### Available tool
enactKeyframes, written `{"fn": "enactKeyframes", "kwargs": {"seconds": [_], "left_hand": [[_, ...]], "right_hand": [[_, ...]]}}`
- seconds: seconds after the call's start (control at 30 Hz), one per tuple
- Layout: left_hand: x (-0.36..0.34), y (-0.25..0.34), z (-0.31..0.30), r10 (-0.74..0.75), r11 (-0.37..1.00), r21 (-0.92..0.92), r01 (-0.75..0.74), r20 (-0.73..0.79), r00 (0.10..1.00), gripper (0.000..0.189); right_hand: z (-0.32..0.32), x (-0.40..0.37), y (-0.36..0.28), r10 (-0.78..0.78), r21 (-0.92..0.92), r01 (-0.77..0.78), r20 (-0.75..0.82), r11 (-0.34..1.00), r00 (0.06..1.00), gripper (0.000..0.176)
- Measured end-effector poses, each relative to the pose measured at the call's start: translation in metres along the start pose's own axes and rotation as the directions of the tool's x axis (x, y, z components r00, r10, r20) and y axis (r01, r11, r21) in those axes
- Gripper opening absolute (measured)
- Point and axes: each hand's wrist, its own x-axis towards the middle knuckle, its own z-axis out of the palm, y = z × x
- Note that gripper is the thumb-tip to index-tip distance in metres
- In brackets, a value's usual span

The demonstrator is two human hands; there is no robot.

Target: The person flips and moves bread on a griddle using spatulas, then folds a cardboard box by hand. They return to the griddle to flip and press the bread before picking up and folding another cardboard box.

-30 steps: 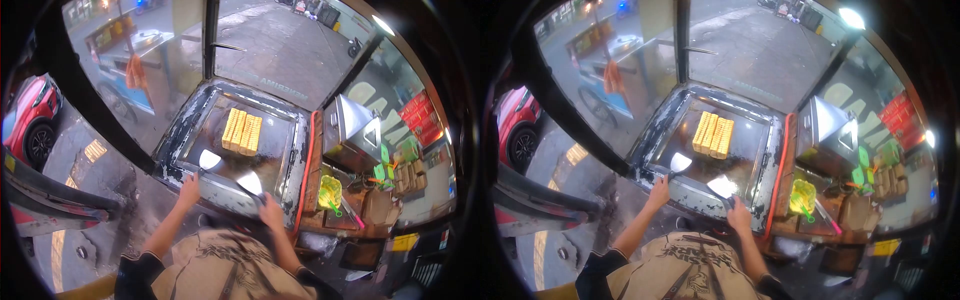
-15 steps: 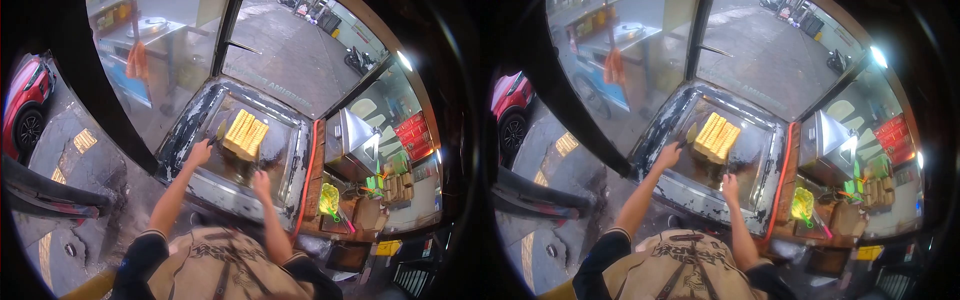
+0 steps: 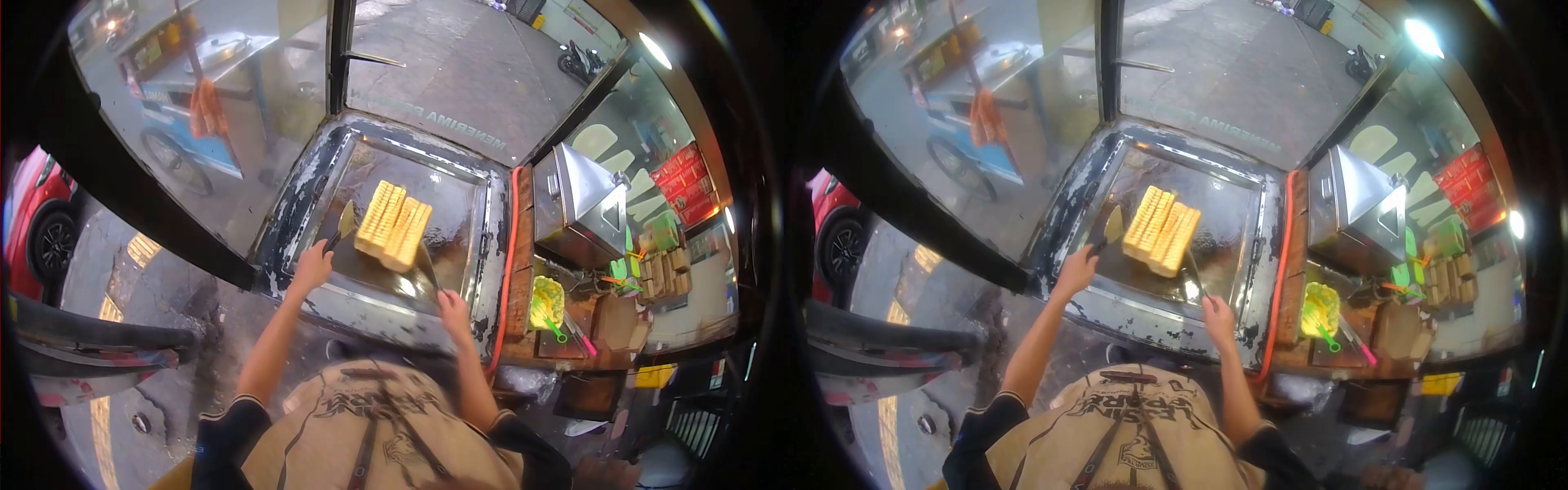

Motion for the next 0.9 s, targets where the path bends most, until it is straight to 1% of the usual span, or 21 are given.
{"fn": "enactKeyframes", "kwargs": {"seconds": [0.03,0.07,0.1,0.17,0.2,0.23,0.3,0.33,0.37,0.4,0.47,0.53,0.57,0.6,0.63,0.67,0.73,0.77,0.83,0.87,0.9], "left_hand": [[0.006,-0.002,-0.002,0.005,0.997,0.071,-0.002,-0.043,0.999,0.038],[0.006,0.009,-0.008,-0.013,0.991,0.137,0.005,0.053,0.999,0.039],[0.004,0.009,-0.008,0.016,0.990,0.140,-0.025,0.067,0.998,0.039],[-0.007,0.006,-0.002,0.073,0.986,0.141,-0.090,0.121,0.990,0.040],[-0.016,0.010,-0.001,0.048,0.987,0.146,-0.072,0.163,0.985,0.041],[-0.028,0.013,0.000,0.021,0.986,0.155,-0.053,0.206,0.978,0.041],[-0.056,-0.011,0.020,-0.066,0.998,-0.001,0.068,0.215,0.974,0.033],[-0.068,-0.008,0.021,-0.140,0.978,-0.115,0.175,0.264,0.954,0.031],[-0.078,0.000,0.022,-0.212,0.934,-0.212,0.289,0.323,0.922,0.029],[-0.086,0.008,0.019,-0.250,0.893,-0.271,0.358,0.364,0.897,0.028],[-0.099,0.028,0.016,-0.329,0.776,-0.379,0.504,0.438,0.836,0.025],[-0.097,0.057,0.016,-0.441,0.642,-0.456,0.616,0.438,0.784,0.024],[-0.095,0.066,0.016,-0.496,0.563,-0.498,0.659,0.434,0.752,0.024],[-0.089,0.062,0.020,-0.487,0.584,-0.490,0.647,0.427,0.762,0.018],[-0.076,0.027,0.030,-0.362,0.727,-0.448,0.520,0.393,0.845,0.016],[-0.060,-0.027,0.046,-0.221,0.838,-0.401,0.370,0.371,0.902,0.015],[-0.048,0.012,0.039,-0.306,0.850,-0.310,0.425,0.366,0.879,0.011],[-0.036,0.021,0.040,-0.351,0.817,-0.341,0.465,0.346,0.870,0.016],[-0.015,0.031,0.031,-0.437,0.741,-0.408,0.534,0.312,0.844,0.033],[-0.002,0.035,0.027,-0.411,0.804,-0.328,0.497,0.299,0.861,0.035],[0.010,0.040,0.022,-0.385,0.856,-0.246,0.455,0.286,0.878,0.036]], "right_hand": [[-0.011,-0.008,-0.005,0.040,0.037,-0.044,0.098,0.998,0.994,0.031],[-0.020,-0.024,-0.015,0.078,0.053,-0.085,0.110,0.995,0.991,0.031],[-0.029,-0.039,-0.021,0.120,0.071,-0.129,0.120,0.989,0.985,0.030],[-0.045,-0.055,-0.012,0.097,0.058,-0.102,0.086,0.993,0.992,0.030],[-0.050,-0.066,-0.007,0.094,0.053,-0.098,0.067,0.994,0.993,0.030],[-0.057,-0.074,-0.014,0.127,0.089,-0.134,0.080,0.987,0.989,0.031],[-0.059,-0.074,0.001,0.052,0.088,-0.056,0.042,0.995,0.998,0.029],[-0.051,-0.066,0.020,0.003,0.017,-0.002,-0.044,1.000,0.999,0.029],[-0.049,-0.061,0.013,-0.007,-0.026,0.005,-0.107,1.000,0.994,0.031],[-0.044,-0.053,0.010,-0.083,0.030,0.091,-0.204,0.995,0.975,0.034],[-0.039,-0.033,0.015,-0.045,0.046,0.060,-0.281,0.997,0.959,0.035],[-0.040,-0.016,0.015,0.039,0.125,-0.004,-0.278,0.992,0.960,0.036],[-0.038,-0.005,0.023,0.055,0.141,-0.022,-0.237,0.990,0.970,0.037],[-0.041,-0.002,0.019,0.019,0.111,0.005,-0.222,0.994,0.975,0.038],[-0.044,-0.001,0.014,-0.019,0.078,0.035,-0.203,0.996,0.979,0.038],[-0.042,0.002,0.019,-0.063,0.048,0.073,-0.187,0.996,0.980,0.037],[-0.042,0.008,0.031,-0.153,-0.020,0.152,-0.150,0.988,0.977,0.037],[-0.050,0.008,0.030,-0.144,-0.017,0.143,-0.049,0.990,0.988,0.037],[-0.076,-0.003,0.017,-0.123,-0.015,0.126,0.154,0.992,0.980,0.036],[-0.085,-0.009,0.008,-0.100,-0.025,0.107,0.203,0.994,0.974,0.034],[-0.087,-0.010,0.007,-0.119,-0.063,0.130,0.153,0.990,0.981,0.034]]}}
